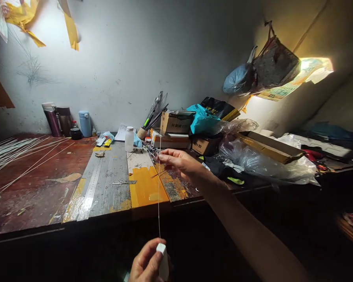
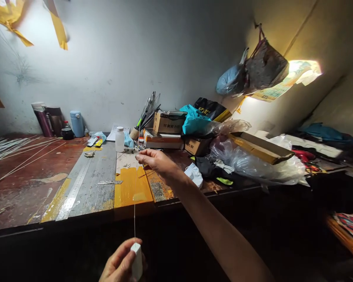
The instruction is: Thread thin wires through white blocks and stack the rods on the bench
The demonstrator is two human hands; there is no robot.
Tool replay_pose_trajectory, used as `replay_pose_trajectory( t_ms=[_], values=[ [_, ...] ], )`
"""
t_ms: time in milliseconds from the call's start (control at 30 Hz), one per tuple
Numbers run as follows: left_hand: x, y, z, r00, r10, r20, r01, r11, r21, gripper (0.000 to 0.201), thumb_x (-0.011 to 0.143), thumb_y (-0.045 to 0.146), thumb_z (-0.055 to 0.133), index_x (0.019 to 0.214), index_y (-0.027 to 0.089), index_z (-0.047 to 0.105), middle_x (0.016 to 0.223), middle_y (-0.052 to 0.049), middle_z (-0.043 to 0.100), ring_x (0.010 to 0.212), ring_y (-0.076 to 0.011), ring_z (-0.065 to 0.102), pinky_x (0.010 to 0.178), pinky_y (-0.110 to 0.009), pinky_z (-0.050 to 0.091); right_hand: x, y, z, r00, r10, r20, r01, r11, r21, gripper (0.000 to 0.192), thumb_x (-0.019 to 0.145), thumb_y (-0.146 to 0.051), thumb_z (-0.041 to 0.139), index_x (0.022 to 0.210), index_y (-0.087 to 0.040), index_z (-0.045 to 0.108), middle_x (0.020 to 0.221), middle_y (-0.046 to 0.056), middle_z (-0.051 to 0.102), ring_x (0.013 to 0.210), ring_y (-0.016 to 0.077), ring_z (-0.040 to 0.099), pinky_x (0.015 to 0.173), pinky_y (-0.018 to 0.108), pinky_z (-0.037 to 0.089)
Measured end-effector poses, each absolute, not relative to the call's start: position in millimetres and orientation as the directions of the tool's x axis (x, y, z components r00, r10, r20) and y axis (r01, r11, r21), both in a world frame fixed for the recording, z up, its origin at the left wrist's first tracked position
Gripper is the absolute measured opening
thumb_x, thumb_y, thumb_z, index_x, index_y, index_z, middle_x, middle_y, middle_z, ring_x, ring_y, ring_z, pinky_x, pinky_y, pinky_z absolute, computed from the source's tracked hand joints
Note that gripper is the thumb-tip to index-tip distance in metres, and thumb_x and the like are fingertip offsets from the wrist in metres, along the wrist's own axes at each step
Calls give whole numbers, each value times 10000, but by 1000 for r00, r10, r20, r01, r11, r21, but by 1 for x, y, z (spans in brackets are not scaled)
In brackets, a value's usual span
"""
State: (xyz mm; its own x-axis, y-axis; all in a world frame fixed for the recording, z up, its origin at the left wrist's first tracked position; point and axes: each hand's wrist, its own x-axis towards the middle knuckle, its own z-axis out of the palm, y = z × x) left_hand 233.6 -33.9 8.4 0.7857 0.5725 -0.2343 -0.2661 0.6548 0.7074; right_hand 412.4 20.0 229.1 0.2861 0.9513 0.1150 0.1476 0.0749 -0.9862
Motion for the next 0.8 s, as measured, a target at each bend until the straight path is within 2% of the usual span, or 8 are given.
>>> replay_pose_trajectory(
  t_ms=[133, 267, 333, 400, 467, 533, 667, 800],
  values=[
    [223, -6, 42, 761, 607, -228, -242, 592, 768, 598, 663, 598, 742, 1091, 205, 602, 716, -38, 639, 654, -179, 586, 492, -222, 390, 395, 16, 197, 168, 983, 71, 188, 39, -981, 193, 705, -359, 729, 783, -189, 679, 739, -18, 613, 713, 132, 531, 657, 255, 394],
    [211, 28, 73, 696, 696, -179, -383, 570, 727, 521, 734, 496, 740, 1126, 180, 603, 778, -38, 659, 684, -155, 600, 524, -200, 433, 383, 21, 171, 42, 997, 72, 323, 54, -945, 214, 778, -388, 671, 895, -213, 705, 845, 2, 682, 806, 166, 590, 743, 288, 431],
    [200, 50, 89, 633, 760, -148, -461, 524, 716, 485, 707, 455, 777, 1060, 154, 635, 782, -44, 670, 675, -147, 606, 514, -185, 446, 384, 31, 162, 63, 987, 147, 501, 97, -860, 228, 868, -349, 558, 1004, -221, 689, 964, 26, 694, 892, 184, 609, 786, 302, 447],
    [185, 73, 106, 530, 831, -166, -494, 462, 737, 419, 662, 392, 821, 948, 137, 653, 740, -42, 670, 621, -143, 608, 470, -176, 453, 385, 45, 152, 108, 967, 229, 669, 99, -736, 248, 912, -277, 473, 1033, -211, 680, 1037, 56, 682, 961, 201, 602, 839, 325, 439],
    [168, 94, 120, 381, 901, -206, -476, 382, 792, 280, 711, 310, 785, 875, 137, 638, 735, -46, 668, 611, -141, 621, 476, -180, 485, 385, 62, 141, 118, 964, 236, 756, 67, -651, 219, 895, -219, 490, 956, -190, 698, 1019, 84, 676, 974, 228, 593, 880, 356, 413],
    [152, 108, 127, 293, 930, -221, -417, 332, 846, 228, 744, 292, 751, 864, 149, 621, 732, -42, 665, 587, -137, 621, 435, -171, 482, 382, 78, 130, 111, 973, 200, 800, 32, -599, 168, 859, -181, 534, 866, -174, 702, 960, 100, 668, 943, 249, 590, 873, 379, 402],
    [130, 112, 111, 292, 940, -174, -279, 258, 925, 470, 627, 452, 824, 931, 172, 601, 647, -8, 637, 442, -119, 545, 286, -138, 365, 372, 101, 112, 141, 977, 161, 856, -39, -516, 91, 810, -139, 578, 798, -173, 661, 952, 96, 628, 919, 247, 569, 839, 367, 401],
    [113, 102, 77, 342, 922, -181, -176, 252, 952, 611, 630, 558, 786, 1056, 166, 591, 613, 3, 623, 407, -86, 468, 309, -139, 350, 373, 114, 106, 172, 975, 144, 862, -79, -500, 93, 756, -94, 605, 745, -186, 605, 879, 79, 615, 864, 227, 556, 766, 323, 403]
  ],
)
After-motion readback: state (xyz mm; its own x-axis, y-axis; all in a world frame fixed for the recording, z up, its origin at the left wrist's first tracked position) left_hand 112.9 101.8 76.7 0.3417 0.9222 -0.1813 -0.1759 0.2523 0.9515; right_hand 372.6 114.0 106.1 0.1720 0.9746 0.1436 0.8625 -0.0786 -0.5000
